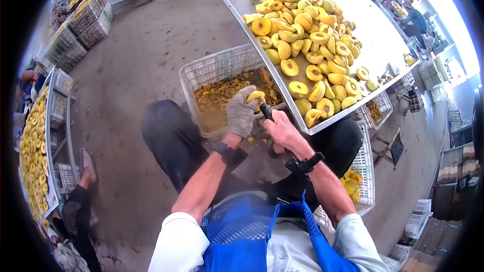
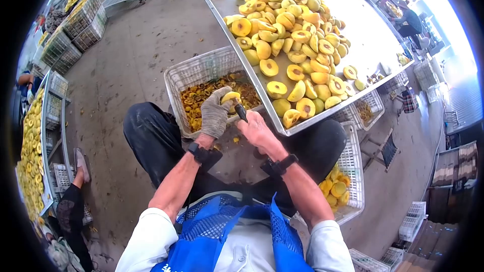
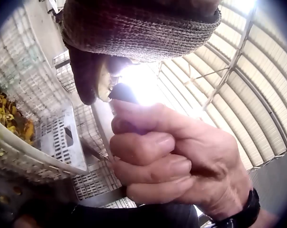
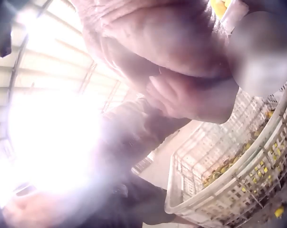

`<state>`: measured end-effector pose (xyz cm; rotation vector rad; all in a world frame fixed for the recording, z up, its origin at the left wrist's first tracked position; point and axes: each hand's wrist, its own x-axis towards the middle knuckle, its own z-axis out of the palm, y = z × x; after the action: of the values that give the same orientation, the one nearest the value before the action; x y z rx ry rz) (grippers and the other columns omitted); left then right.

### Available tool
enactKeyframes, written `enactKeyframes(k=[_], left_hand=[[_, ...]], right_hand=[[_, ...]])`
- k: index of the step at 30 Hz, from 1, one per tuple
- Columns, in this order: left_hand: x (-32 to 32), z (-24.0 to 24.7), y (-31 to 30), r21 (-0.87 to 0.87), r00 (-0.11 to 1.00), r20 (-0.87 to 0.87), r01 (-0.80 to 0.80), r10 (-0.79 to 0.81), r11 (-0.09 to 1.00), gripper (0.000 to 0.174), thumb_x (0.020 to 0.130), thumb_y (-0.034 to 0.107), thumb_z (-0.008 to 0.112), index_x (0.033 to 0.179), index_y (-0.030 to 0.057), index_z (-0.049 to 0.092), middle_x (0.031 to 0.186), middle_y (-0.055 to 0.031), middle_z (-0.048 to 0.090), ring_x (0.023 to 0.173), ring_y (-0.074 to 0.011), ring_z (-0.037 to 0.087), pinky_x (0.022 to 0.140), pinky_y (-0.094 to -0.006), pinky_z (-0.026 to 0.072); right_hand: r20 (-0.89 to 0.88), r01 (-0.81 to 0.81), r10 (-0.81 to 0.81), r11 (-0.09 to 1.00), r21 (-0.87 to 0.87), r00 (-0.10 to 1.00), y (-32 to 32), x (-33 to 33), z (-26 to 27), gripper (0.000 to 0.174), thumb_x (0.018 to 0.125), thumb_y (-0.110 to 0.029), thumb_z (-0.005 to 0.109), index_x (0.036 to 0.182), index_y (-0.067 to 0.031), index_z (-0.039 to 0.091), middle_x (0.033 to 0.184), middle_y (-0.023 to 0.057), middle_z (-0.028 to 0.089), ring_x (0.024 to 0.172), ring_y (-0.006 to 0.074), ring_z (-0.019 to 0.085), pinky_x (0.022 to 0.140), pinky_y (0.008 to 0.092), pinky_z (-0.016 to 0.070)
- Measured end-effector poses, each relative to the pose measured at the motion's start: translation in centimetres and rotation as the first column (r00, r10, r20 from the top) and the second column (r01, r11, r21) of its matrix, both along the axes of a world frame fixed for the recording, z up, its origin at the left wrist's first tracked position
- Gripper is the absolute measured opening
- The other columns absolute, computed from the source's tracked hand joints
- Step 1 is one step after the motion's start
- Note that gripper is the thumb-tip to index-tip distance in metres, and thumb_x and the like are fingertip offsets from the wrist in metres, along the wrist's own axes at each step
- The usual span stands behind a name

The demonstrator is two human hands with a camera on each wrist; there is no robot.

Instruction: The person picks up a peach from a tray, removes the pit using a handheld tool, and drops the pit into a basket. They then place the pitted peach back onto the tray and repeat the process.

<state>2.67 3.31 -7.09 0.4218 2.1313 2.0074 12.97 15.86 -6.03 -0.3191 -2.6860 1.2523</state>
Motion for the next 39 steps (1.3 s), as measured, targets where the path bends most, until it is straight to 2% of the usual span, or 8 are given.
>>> enactKeyframes(k=[3,6,12,14,27,30,33,39], left_hand=[[0.0,0.0,0.0,0.049,1.000,0.022,0.003,-0.004,0.999,0.037,0.090,0.001,0.072,0.126,-0.0017,0.065,0.116,-0.0111,0.071,0.101,-0.0168,0.067,0.090,-0.0290,0.0547],[-0.1,-0.4,0.1,0.083,0.998,0.053,0.015,-0.020,0.996,0.037,0.091,0.000,0.070,0.128,-0.0016,0.064,0.116,-0.0104,0.071,0.101,-0.0158,0.067,0.090,-0.0287,0.0549],[0.3,-1.1,-0.1,0.116,0.998,0.049,0.027,-0.033,0.993,0.039,0.093,0.000,0.068,0.131,-0.0013,0.063,0.116,-0.0111,0.072,0.101,-0.0155,0.068,0.089,-0.0289,0.0552],[0.6,-0.6,-0.2,0.146,0.995,0.094,0.026,-0.040,0.989,0.039,0.093,0.001,0.068,0.132,-0.0014,0.063,0.117,-0.0116,0.072,0.100,-0.0155,0.068,0.088,-0.0290,0.0553],[1.1,-0.6,-0.6,-0.127,0.971,-0.216,0.073,-0.099,0.989,0.038,0.092,0.000,0.065,0.130,-0.0009,0.064,0.119,-0.0157,0.072,0.103,-0.0201,0.069,0.091,-0.0305,0.0545],[1.0,-0.6,-0.7,-0.106,0.976,-0.177,0.111,-0.129,0.988,0.039,0.092,0.000,0.065,0.131,-0.0005,0.064,0.120,-0.0153,0.071,0.103,-0.0200,0.069,0.091,-0.0307,0.0543],[1.1,-0.2,-0.9,-0.078,0.978,-0.121,0.162,-0.171,0.984,0.040,0.091,0.000,0.066,0.132,0.0002,0.063,0.120,-0.0145,0.071,0.103,-0.0192,0.069,0.092,-0.0308,0.0541],[0.0,-0.1,-1.8,0.007,0.955,-0.066,0.289,-0.288,0.957,0.044,0.093,0.003,0.068,0.136,0.0012,0.060,0.119,-0.0109,0.071,0.102,-0.0154,0.067,0.092,-0.0294,0.0537]], right_hand=[[0.227,-0.006,0.046,0.985,-0.173,0.973,0.1,-0.3,0.3,0.026,0.091,-0.020,0.063,0.096,0.0056,0.057,0.076,0.0223,0.061,0.075,0.0390,0.060,0.069,0.0456,0.0464],[-0.031,-0.012,0.020,0.968,0.251,0.999,-0.5,0.0,-0.2,0.025,0.091,-0.019,0.062,0.090,0.0053,0.056,0.070,0.0121,0.058,0.069,0.0255,0.059,0.062,0.0397,0.0449],[0.501,0.252,0.091,0.778,-0.575,0.861,-0.7,-0.4,2.8,0.026,0.089,-0.020,0.062,0.090,0.0058,0.055,0.066,0.0191,0.055,0.064,0.0311,0.057,0.059,0.0437,0.0453],[0.211,-0.026,0.036,0.998,-0.051,0.977,-0.4,-0.4,-0.5,0.031,0.089,-0.020,0.063,0.099,0.0085,0.055,0.086,0.0309,0.063,0.088,0.0519,0.060,0.080,0.0530,0.0482],[0.204,0.014,-0.030,0.997,0.079,0.978,-1.5,0.8,0.4,0.029,0.084,-0.016,0.062,0.095,0.0100,0.056,0.089,0.0351,0.062,0.095,0.0510,0.060,0.085,0.0514,0.0468],[0.141,-0.010,0.004,0.999,0.042,0.990,-1.2,0.8,0.6,0.022,0.088,-0.016,0.063,0.089,0.0048,0.055,0.076,0.0241,0.062,0.071,0.0385,0.063,0.066,0.0453,0.0499],[0.450,0.299,0.145,0.566,-0.768,0.881,-1.8,1.0,4.3,0.024,0.098,-0.017,0.061,0.079,-0.0119,0.046,0.063,-0.0078,0.039,0.045,0.0022,0.031,0.039,0.0228,0.0208],[0.456,0.304,0.132,0.581,-0.755,0.880,-1.4,1.0,3.6,0.029,0.100,-0.017,0.061,0.081,-0.0153,0.039,0.058,-0.0088,0.035,0.039,0.0025,0.029,0.034,0.0223,0.0203]])
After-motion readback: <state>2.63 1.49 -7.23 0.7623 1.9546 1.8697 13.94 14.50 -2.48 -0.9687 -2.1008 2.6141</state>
